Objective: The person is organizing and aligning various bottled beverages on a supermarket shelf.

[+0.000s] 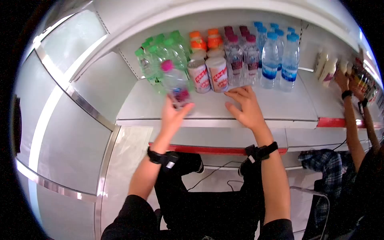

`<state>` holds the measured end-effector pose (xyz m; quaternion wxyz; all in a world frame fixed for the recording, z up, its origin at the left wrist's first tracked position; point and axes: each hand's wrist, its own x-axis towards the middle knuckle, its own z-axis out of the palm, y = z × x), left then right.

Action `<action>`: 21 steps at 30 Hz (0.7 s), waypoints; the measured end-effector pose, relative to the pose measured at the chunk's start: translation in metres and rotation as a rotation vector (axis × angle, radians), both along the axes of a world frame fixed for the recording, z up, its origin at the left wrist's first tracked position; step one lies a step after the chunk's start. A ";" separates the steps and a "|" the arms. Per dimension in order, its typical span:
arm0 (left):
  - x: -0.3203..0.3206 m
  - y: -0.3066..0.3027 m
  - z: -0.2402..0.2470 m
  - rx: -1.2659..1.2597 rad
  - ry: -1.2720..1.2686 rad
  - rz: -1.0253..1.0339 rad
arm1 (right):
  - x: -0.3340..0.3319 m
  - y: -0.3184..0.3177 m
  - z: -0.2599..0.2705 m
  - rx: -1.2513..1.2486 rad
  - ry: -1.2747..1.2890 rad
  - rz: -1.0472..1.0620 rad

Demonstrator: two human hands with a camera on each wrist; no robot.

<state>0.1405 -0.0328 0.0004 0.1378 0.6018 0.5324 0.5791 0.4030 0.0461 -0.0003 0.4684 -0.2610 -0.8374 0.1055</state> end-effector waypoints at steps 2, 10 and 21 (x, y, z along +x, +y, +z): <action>-0.038 -0.014 0.009 -0.051 0.068 0.129 | 0.001 -0.001 0.001 -0.020 0.012 0.016; -0.211 -0.001 0.007 -0.083 0.073 0.401 | 0.000 -0.002 -0.002 -0.051 0.121 0.058; -0.395 0.179 -0.004 -0.324 0.233 0.399 | 0.002 0.000 0.000 -0.073 0.175 0.082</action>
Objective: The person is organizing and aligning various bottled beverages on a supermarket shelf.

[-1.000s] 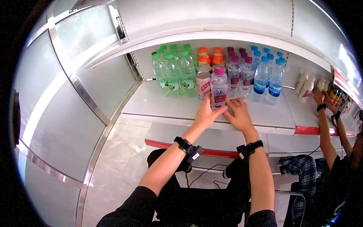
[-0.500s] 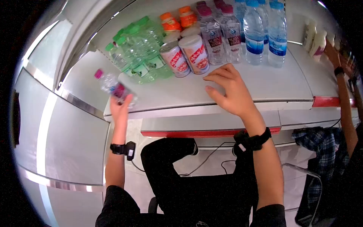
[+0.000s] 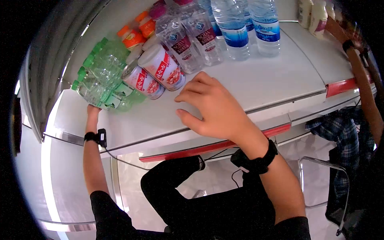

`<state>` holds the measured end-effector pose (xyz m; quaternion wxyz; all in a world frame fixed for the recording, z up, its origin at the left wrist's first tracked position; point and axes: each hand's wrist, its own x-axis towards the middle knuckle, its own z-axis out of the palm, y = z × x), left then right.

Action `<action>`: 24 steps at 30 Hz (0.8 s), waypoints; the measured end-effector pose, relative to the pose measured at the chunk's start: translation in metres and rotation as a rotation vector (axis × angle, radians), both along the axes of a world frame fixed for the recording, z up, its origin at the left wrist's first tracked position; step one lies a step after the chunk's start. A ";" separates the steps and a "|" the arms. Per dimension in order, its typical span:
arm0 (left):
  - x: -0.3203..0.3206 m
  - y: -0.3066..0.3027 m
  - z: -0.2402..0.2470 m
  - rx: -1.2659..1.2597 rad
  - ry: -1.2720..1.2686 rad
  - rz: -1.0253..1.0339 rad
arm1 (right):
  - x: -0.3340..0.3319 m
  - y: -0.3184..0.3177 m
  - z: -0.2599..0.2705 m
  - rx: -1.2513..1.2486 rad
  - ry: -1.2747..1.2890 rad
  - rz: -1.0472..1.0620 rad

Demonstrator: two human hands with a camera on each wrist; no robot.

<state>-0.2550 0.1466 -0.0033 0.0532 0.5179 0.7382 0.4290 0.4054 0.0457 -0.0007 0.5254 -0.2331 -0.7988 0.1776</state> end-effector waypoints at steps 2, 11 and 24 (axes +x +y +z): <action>-0.085 0.048 -0.025 0.068 0.133 -0.022 | -0.001 0.000 0.000 -0.006 -0.032 -0.013; 0.047 0.011 -0.010 0.083 0.141 0.040 | -0.003 -0.002 0.003 -0.009 -0.100 -0.048; 0.041 0.026 -0.027 -0.006 0.198 0.321 | -0.004 0.000 0.006 -0.074 -0.227 -0.108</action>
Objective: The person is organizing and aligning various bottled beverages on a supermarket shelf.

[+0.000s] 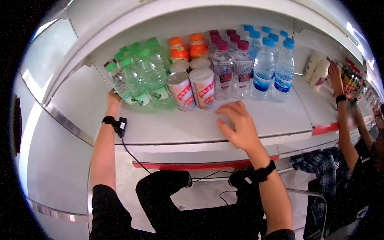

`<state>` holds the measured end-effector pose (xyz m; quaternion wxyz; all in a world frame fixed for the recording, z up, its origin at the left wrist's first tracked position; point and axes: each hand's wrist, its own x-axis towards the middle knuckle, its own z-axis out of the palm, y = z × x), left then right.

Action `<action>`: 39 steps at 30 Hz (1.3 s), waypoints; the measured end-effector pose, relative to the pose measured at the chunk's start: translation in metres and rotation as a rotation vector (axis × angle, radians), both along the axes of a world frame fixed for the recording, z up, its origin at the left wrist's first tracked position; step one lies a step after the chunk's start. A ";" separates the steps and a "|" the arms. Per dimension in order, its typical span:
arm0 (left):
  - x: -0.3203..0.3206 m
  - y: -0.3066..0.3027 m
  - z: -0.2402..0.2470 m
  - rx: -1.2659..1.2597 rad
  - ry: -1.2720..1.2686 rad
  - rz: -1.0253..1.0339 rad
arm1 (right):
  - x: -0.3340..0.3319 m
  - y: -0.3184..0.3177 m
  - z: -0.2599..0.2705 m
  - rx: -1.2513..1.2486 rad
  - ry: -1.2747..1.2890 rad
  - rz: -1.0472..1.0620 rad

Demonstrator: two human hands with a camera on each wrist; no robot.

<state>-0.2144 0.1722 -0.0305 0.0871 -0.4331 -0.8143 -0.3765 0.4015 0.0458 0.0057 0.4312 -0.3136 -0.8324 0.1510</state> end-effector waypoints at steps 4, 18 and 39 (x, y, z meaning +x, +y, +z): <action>-0.001 -0.009 -0.012 0.165 -0.460 -0.296 | -0.007 -0.004 0.001 -0.046 0.131 -0.206; 0.176 -0.173 0.007 0.324 0.374 -0.174 | -0.013 0.016 0.063 0.184 0.087 -0.363; 0.210 -0.190 0.006 0.646 0.318 -0.262 | -0.026 -0.022 0.154 0.309 -0.117 -0.204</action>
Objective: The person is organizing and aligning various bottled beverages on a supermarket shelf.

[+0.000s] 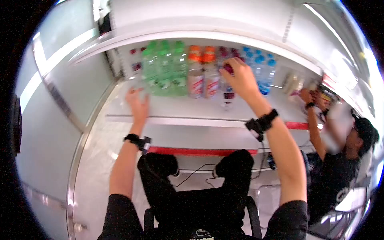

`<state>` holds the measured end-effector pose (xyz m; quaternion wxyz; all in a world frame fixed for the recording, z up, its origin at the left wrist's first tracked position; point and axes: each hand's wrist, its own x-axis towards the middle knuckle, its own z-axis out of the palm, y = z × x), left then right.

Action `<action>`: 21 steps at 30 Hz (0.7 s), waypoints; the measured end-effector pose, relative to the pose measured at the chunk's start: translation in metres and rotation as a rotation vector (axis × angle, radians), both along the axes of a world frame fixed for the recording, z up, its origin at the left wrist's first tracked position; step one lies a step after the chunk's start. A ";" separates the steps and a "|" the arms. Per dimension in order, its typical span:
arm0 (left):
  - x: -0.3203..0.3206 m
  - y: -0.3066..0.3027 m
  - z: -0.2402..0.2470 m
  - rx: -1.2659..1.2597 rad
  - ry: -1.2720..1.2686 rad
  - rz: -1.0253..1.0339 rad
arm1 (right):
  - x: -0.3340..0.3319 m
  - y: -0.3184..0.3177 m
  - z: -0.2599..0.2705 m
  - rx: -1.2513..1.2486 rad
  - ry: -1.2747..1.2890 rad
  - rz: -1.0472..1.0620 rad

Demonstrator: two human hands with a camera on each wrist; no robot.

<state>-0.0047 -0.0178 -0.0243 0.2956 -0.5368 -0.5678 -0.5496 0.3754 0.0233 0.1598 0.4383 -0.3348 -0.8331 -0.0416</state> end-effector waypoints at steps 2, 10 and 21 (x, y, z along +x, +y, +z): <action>0.046 -0.021 0.002 -0.026 0.006 -0.171 | -0.021 -0.012 -0.002 -0.026 -0.059 0.101; 0.146 -0.053 0.022 -0.139 -0.183 -0.353 | -0.111 -0.049 -0.022 -0.044 0.094 0.394; -0.041 -0.018 0.027 -0.278 -0.246 -0.011 | 0.006 0.019 -0.116 -0.143 0.233 0.145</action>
